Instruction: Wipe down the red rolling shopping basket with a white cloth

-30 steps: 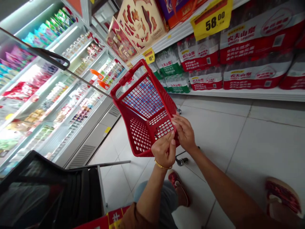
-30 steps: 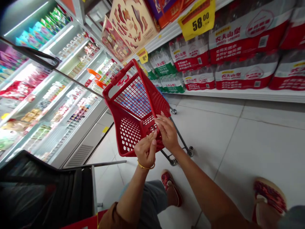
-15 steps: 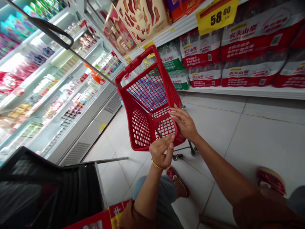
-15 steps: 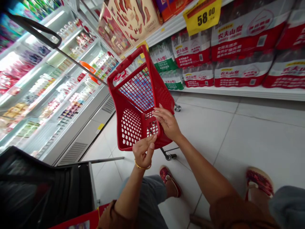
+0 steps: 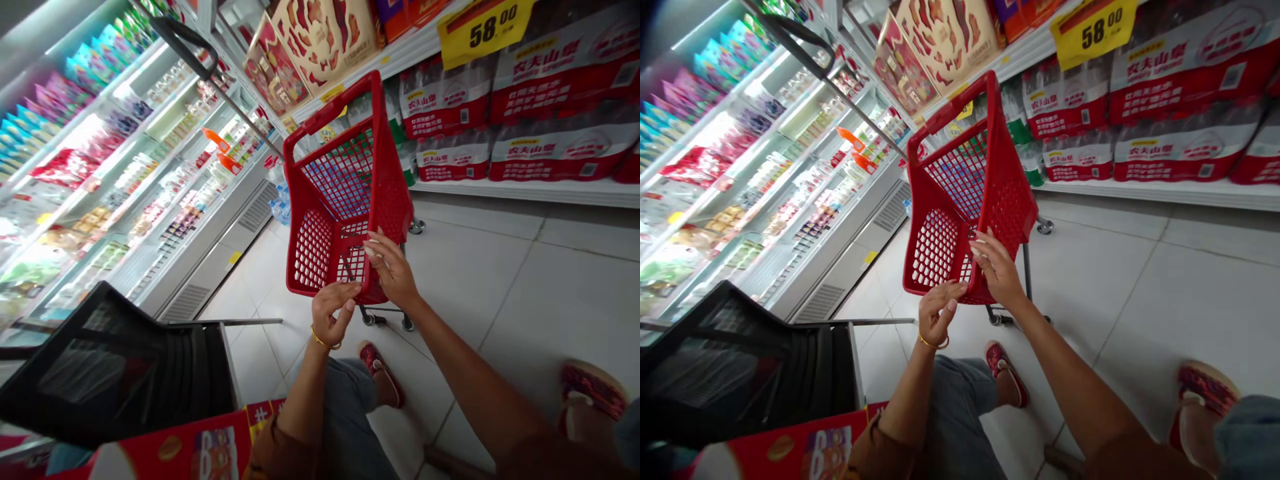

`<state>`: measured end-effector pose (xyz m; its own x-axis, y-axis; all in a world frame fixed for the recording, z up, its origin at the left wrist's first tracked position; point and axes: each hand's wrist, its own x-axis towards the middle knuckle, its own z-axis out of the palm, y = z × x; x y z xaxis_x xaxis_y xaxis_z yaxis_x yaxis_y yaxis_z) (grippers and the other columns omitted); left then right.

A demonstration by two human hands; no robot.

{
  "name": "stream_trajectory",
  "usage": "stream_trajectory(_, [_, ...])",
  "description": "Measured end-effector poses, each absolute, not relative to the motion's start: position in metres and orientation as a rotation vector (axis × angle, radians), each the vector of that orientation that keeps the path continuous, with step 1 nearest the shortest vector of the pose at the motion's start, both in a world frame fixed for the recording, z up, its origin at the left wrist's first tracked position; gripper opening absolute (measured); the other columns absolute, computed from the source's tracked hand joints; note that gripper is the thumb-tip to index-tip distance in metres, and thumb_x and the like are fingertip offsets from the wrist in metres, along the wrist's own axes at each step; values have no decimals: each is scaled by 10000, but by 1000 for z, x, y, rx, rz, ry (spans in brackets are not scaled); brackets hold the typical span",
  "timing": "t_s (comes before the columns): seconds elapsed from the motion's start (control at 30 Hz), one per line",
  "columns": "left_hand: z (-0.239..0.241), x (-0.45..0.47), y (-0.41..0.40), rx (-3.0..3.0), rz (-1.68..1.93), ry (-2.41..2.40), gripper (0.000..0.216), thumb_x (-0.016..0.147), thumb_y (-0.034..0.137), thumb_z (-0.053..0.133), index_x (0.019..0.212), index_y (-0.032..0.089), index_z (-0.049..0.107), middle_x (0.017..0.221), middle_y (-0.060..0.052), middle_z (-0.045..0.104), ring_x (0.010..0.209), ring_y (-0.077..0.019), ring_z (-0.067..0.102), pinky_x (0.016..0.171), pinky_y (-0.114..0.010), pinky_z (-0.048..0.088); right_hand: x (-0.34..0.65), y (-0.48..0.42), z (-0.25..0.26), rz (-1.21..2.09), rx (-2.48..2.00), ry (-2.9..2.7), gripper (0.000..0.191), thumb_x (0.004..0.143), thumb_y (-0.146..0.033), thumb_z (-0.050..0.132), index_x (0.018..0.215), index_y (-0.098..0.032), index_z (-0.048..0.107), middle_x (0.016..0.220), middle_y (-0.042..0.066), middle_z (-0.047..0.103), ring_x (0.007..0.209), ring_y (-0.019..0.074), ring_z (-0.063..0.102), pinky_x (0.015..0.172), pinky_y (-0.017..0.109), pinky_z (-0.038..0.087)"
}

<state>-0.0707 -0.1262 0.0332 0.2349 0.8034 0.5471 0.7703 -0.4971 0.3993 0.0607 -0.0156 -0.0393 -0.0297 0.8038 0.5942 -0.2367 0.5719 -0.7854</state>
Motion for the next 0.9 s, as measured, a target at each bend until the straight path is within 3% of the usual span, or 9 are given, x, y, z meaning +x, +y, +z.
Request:
stream_trajectory(0.1, [31,-62,-126,2515,1059,1746,359,939,232,504,1272,181,629,1165,-127,726,1088,-213,689,1014,-400,523,57,-18,-41,926,-527,-1366,299,986,-327,485,1256,-315,611,1405,37,572,1378,195,459,1155,449,396])
stream_trajectory(0.17, [27,-54,-123,2514,991,1852,467,958,278,477,1409,157,495,1340,-164,619,1255,-233,590,1070,-398,482,55,-19,-43,930,-508,-1374,321,986,-315,484,1291,-320,581,1420,33,559,1389,192,445,1160,451,390])
stream_trajectory(0.33, [14,-45,-114,2476,861,1961,586,1016,389,270,1525,98,262,1512,-209,417,1418,-261,403,1130,-441,407,51,-25,-46,925,-535,-1295,424,962,-304,532,1383,-300,484,1429,60,545,1351,195,487,1148,453,409])
stream_trajectory(0.47, [11,-49,-112,2473,838,1976,600,1023,422,184,1524,103,266,1498,-201,441,1404,-236,426,1111,-411,421,45,-40,-48,888,-687,-1142,383,955,-290,544,1338,-290,532,1413,73,558,1336,216,506,1135,475,424])
stream_trajectory(0.67, [16,-40,-109,2406,837,1969,689,1000,528,101,1504,119,333,1488,-176,462,1351,-243,494,1073,-392,454,24,-52,-59,757,-624,-1176,444,987,-253,453,1420,-349,449,1511,23,455,1476,238,300,1201,574,302])
stream_trajectory(0.9, [18,-31,-102,2363,883,1939,664,1003,528,123,1494,154,368,1484,-139,480,1354,-236,492,1084,-365,447,12,-45,-80,776,-647,-1133,432,995,-277,436,1402,-420,461,1402,-20,565,1426,220,399,1227,560,279])
